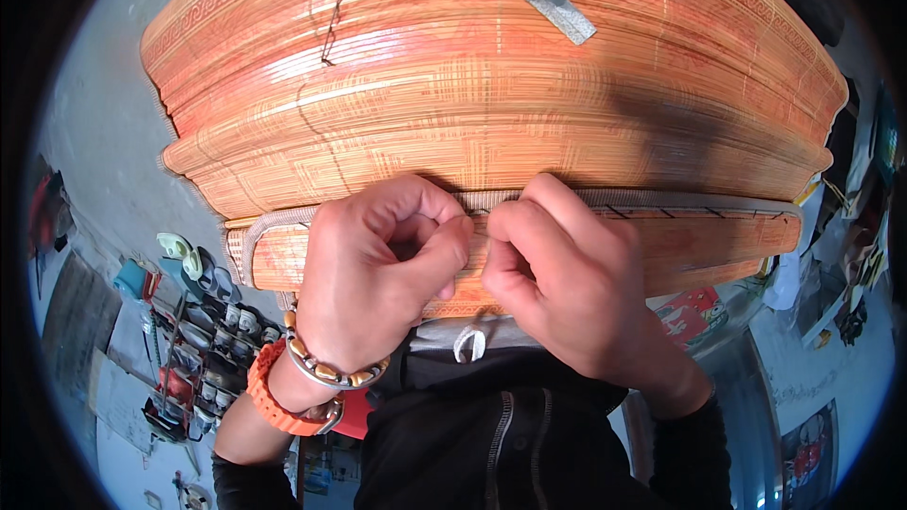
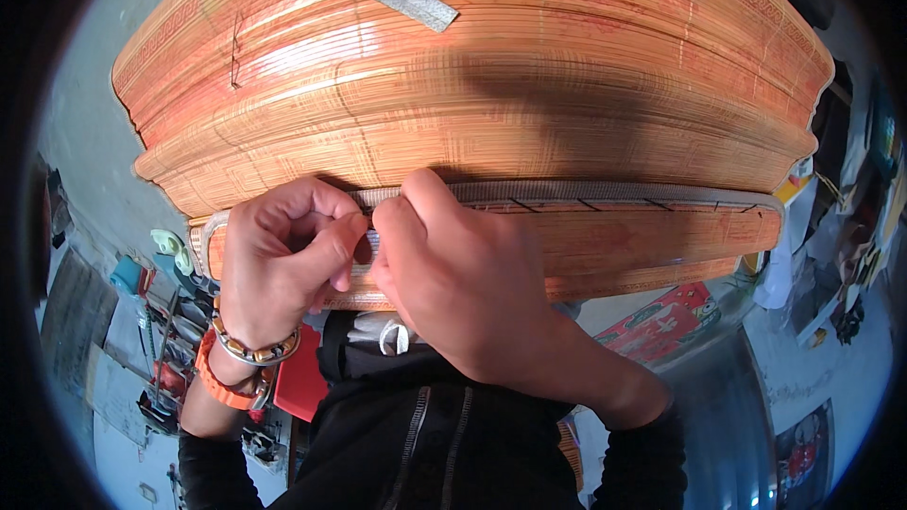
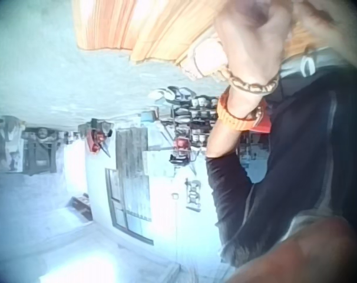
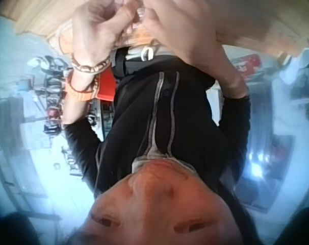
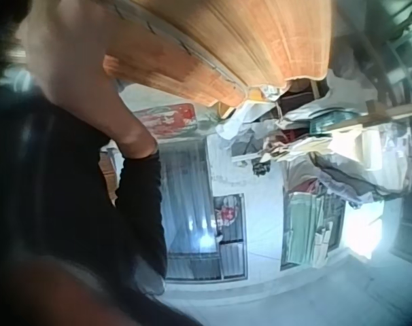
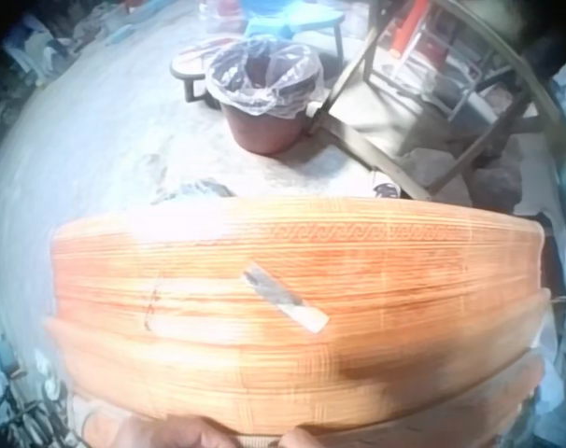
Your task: The person sews a strap onto a folded orange mat using a needle and thread. They pull the thread through the material, tie a knot, and then retrieve a spool of black thread to continue the task.
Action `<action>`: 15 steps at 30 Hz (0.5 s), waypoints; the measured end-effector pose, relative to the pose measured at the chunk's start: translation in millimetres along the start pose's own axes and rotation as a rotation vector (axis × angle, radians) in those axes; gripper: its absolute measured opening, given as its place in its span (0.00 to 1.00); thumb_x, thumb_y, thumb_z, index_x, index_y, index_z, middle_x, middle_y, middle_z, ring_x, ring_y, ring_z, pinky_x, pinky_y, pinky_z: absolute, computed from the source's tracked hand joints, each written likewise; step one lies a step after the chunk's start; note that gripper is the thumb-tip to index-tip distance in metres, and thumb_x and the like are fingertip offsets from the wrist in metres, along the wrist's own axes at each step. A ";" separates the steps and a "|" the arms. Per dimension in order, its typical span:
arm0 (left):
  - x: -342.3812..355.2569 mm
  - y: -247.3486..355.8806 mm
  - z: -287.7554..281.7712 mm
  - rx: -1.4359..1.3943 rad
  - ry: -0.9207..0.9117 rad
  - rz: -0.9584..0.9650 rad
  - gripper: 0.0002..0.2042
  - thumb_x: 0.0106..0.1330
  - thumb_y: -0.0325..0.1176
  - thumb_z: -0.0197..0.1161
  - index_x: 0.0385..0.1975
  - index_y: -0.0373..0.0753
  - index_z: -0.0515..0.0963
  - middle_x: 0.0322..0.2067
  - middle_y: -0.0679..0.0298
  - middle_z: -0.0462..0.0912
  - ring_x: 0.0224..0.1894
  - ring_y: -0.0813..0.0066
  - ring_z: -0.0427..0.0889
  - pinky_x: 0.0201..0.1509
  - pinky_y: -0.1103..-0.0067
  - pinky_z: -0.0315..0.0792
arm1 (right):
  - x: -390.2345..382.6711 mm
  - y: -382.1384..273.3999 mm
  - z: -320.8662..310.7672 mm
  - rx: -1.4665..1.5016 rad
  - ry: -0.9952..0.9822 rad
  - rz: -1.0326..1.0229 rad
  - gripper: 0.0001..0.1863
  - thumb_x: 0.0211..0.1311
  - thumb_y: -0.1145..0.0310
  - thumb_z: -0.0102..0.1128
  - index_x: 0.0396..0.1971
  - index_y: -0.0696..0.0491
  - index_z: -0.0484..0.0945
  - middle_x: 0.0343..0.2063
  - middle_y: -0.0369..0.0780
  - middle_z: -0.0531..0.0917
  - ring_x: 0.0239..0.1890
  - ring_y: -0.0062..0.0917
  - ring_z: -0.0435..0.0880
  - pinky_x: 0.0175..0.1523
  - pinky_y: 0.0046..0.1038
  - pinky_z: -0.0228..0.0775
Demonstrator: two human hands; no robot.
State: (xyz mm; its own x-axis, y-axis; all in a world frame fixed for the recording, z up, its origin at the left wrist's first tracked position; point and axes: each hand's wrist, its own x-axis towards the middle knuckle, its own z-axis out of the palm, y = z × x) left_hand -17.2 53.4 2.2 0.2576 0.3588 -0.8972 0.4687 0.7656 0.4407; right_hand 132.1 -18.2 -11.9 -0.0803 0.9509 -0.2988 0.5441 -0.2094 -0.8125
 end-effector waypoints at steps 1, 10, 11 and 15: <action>0.2 0.2 0.4 0.003 0.003 -0.004 0.03 0.58 0.20 0.57 0.23 0.30 0.73 0.14 0.70 0.73 0.16 0.91 0.68 0.17 0.90 0.59 | 0.6 -0.5 -0.5 -0.004 -0.008 0.001 0.11 0.39 0.86 0.60 0.25 0.57 0.73 0.19 0.39 0.69 0.16 0.27 0.73 0.20 0.27 0.64; 1.2 2.5 1.4 -0.011 -0.007 -0.042 0.05 0.61 0.24 0.57 0.24 0.30 0.73 0.14 0.70 0.73 0.15 0.90 0.68 0.17 0.89 0.60 | -11.6 4.8 -12.8 0.122 0.040 0.156 0.06 0.49 0.84 0.59 0.28 0.59 0.76 0.21 0.36 0.70 0.16 0.15 0.68 0.20 0.19 0.58; 1.3 2.7 0.3 -0.010 -0.014 -0.046 0.06 0.62 0.24 0.57 0.24 0.30 0.73 0.13 0.70 0.73 0.15 0.90 0.68 0.17 0.89 0.60 | -12.8 6.1 -13.6 0.111 0.052 0.149 0.06 0.49 0.84 0.60 0.28 0.59 0.76 0.21 0.36 0.71 0.16 0.14 0.68 0.20 0.18 0.58; 1.5 -4.5 0.7 -0.015 -0.017 0.005 0.06 0.63 0.27 0.55 0.27 0.31 0.73 0.13 0.68 0.72 0.11 0.89 0.63 0.12 0.89 0.53 | -16.9 1.0 -14.8 0.109 0.037 0.156 0.06 0.49 0.84 0.60 0.28 0.60 0.77 0.20 0.36 0.72 0.17 0.15 0.69 0.20 0.19 0.59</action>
State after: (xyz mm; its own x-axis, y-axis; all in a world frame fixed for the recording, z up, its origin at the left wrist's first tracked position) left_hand -18.3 50.2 -1.0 0.2742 0.3538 -0.8942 0.4546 0.7717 0.4447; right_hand 146.3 -31.1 -0.2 0.0296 0.9122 -0.4086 0.4534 -0.3766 -0.8079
